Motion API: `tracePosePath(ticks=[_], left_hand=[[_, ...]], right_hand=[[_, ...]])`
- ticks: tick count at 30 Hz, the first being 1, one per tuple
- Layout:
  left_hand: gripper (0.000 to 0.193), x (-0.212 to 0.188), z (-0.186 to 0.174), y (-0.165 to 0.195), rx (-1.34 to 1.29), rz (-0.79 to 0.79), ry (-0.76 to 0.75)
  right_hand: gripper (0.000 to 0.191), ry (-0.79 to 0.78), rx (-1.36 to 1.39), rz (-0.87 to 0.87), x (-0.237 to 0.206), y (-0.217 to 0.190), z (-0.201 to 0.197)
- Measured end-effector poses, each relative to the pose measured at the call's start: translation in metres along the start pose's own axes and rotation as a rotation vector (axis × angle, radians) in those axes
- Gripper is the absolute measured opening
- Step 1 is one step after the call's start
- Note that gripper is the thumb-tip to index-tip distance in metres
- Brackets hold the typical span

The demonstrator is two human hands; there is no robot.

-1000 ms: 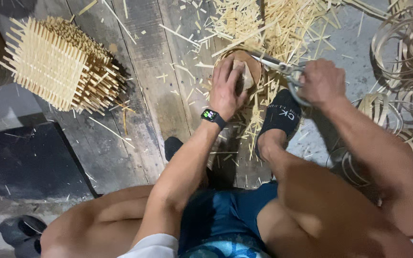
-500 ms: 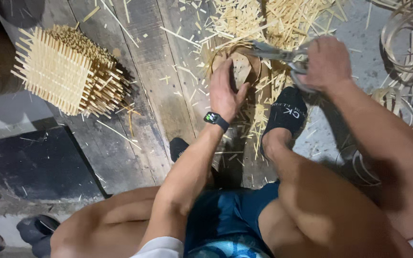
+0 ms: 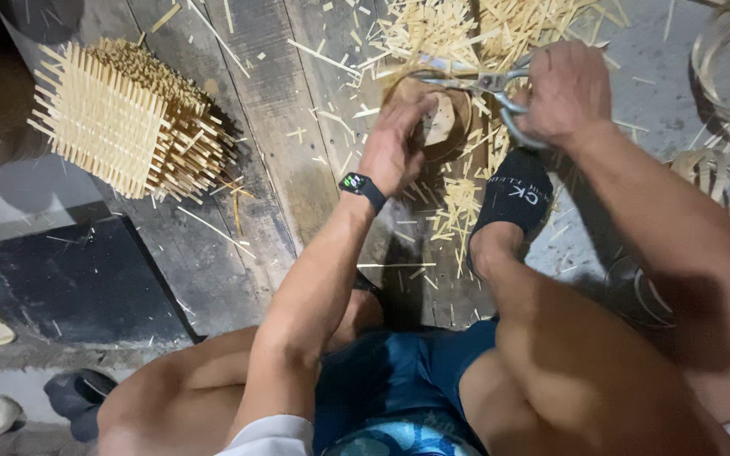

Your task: The person sits on the floor and repeatedly picks up small square bamboo mats, places a circular wooden template on top, and uses shears to trim the protruding bamboo strips flush with the template. After each trim, the person sets the finished mat aside and picks up the next one.

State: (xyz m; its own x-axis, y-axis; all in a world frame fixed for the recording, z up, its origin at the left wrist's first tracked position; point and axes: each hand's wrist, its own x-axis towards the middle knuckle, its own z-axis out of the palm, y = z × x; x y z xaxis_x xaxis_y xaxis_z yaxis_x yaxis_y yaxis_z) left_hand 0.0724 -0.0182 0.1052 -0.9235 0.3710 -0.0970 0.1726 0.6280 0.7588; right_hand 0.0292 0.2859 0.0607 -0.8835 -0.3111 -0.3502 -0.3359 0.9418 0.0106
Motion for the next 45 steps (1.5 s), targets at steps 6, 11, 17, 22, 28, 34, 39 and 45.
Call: tracePosePath(ticks=[6, 11, 17, 22, 28, 34, 39, 45], left_hand=[[0.062, -0.003, 0.016, 0.015, 0.091, -0.266, 0.187], [0.05, -0.004, 0.028, 0.008, 0.167, -0.088, 0.24], [0.097, -0.012, 0.033, 0.001, -0.135, -0.262, 0.373], [0.091, -0.006, 0.034, -0.003, 0.025, -0.108, 0.26], [0.081, -0.009, 0.03, 0.002, -0.036, -0.247, 0.374], [0.071, -0.009, 0.03, 0.003, -0.118, -0.161, 0.345], [0.071, -0.01, 0.027, -0.004, 0.038, -0.198, 0.289], [0.072, -0.007, 0.021, -0.004, 0.062, -0.15, 0.2]], right_hand=[[0.04, 0.112, -0.071, -0.08, -0.001, 0.015, 0.0], [0.041, 0.082, 0.087, -0.045, 0.005, 0.0, 0.007], [0.047, -0.081, 0.128, 0.057, 0.003, 0.022, 0.002], [0.053, 0.215, 0.046, -0.105, -0.003, 0.011, 0.014], [0.037, -0.102, 0.252, 0.015, -0.001, 0.014, 0.018], [0.051, 0.285, -0.091, -0.098, -0.001, -0.001, 0.016], [0.04, -0.448, 0.204, 0.166, 0.004, 0.005, 0.011], [0.059, 0.203, 0.013, -0.094, -0.003, 0.012, 0.008]])
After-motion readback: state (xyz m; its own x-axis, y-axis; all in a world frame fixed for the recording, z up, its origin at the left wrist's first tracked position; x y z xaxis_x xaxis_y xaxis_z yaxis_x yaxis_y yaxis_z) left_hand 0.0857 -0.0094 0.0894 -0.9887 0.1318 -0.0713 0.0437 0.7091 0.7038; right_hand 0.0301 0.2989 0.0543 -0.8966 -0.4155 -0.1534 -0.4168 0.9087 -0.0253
